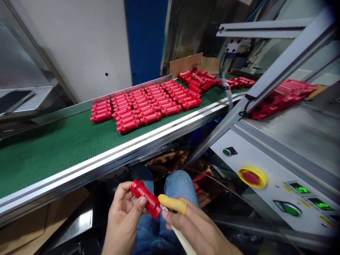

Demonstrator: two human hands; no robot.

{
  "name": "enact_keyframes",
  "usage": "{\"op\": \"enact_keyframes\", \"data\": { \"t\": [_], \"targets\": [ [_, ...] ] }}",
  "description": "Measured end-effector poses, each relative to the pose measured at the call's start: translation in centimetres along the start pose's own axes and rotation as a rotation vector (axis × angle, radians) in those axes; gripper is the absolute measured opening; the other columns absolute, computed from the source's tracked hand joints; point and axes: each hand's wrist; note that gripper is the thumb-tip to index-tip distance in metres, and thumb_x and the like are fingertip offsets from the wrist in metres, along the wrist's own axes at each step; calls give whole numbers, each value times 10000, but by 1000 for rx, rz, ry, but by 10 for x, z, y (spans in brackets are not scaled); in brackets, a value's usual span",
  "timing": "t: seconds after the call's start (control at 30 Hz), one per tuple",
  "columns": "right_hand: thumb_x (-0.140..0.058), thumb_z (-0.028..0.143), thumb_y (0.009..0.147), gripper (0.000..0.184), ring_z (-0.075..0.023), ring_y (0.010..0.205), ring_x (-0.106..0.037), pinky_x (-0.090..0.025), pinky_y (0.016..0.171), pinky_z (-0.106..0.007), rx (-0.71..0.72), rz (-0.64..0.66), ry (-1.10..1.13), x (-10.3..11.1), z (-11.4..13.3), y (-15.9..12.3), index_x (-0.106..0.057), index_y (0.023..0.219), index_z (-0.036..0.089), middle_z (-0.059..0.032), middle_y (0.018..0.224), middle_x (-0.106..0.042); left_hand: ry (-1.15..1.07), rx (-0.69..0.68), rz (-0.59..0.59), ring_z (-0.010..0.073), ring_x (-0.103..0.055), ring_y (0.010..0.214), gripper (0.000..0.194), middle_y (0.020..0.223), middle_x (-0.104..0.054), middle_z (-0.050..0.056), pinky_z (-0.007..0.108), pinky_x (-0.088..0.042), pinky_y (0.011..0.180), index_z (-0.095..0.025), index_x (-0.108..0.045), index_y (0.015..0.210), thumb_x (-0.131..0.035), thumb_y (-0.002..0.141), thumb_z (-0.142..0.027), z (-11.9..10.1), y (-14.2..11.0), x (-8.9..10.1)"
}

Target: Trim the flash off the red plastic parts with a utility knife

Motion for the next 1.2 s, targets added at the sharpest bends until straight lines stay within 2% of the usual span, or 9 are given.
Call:
{"op": "enact_keyframes", "data": {
  "t": [0.07,0.17,0.37,0.47,0.63,0.77,0.9,1.0,1.2],
  "targets": [
    [-578,198,975,401,-197,975,-726,-649,861,-270,28,-18,7,0,-3,-1,-611,1375,221,-99,1091,-743,-28,67,5,134,-658,658,321,844,-718,5,247,-585,609,-223,-590,1059,-825,855,-303,-2,0,-1],
    [-570,178,978,296,-135,894,-735,-636,815,-192,-48,-79,134,-2,-4,2,-653,1262,199,-99,1171,-725,-55,113,8,136,-650,662,358,815,-698,-4,250,-584,599,-222,-566,1091,-822,860,-319,-5,0,-3],
    [-642,126,937,116,-94,802,-727,-595,775,-152,-273,-224,290,-3,1,17,-673,1020,201,-11,844,-734,-51,105,-5,142,-656,666,392,817,-704,8,266,-595,614,-210,-584,1092,-851,829,-326,-12,1,-8],
    [-640,198,963,55,-89,765,-717,-594,721,-159,-376,-264,530,-7,3,21,-669,1008,185,-29,859,-721,-56,121,-10,149,-662,662,400,817,-704,15,267,-588,606,-202,-597,1074,-867,807,-327,-13,2,-9],
    [-658,358,976,218,-82,682,-674,-579,671,-187,-584,-290,998,-9,-6,31,-627,1015,146,-29,779,-687,-47,100,32,165,-685,666,389,838,-717,28,261,-578,587,-211,-595,1101,-849,824,-313,-9,2,-7],
    [-690,382,947,245,-86,712,-700,-581,663,-169,-636,-374,663,-4,-13,37,-706,1026,151,-60,888,-724,-50,57,37,172,-711,733,352,927,-728,41,273,-606,635,-225,-606,1126,-822,855,-289,-7,1,-3],
    [-682,192,932,121,-93,915,-721,-587,834,-160,-319,-382,178,0,-7,31,-741,1037,206,-38,1011,-727,-75,63,55,189,-753,771,344,963,-724,35,297,-623,708,-243,-611,1140,-814,865,-273,-6,1,0],
    [-653,88,917,222,-85,926,-708,-574,873,-156,-176,-355,69,0,1,24,-697,1099,208,-18,983,-721,-88,59,68,207,-770,809,327,966,-723,33,312,-628,744,-252,-606,1143,-799,879,-262,-3,2,2],
    [-619,42,910,297,-154,1056,-687,-592,942,-239,-113,-341,-113,-3,0,14,-668,1179,159,-103,1127,-688,-126,101,46,244,-778,844,378,977,-739,41,368,-629,783,-266,-588,1185,-802,872,-269,-10,1,-3]
  ]
}}
Point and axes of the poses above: each hand's wrist, its own y-axis towards the middle knuckle, its own x-axis out of the back of the hand, z = x × y
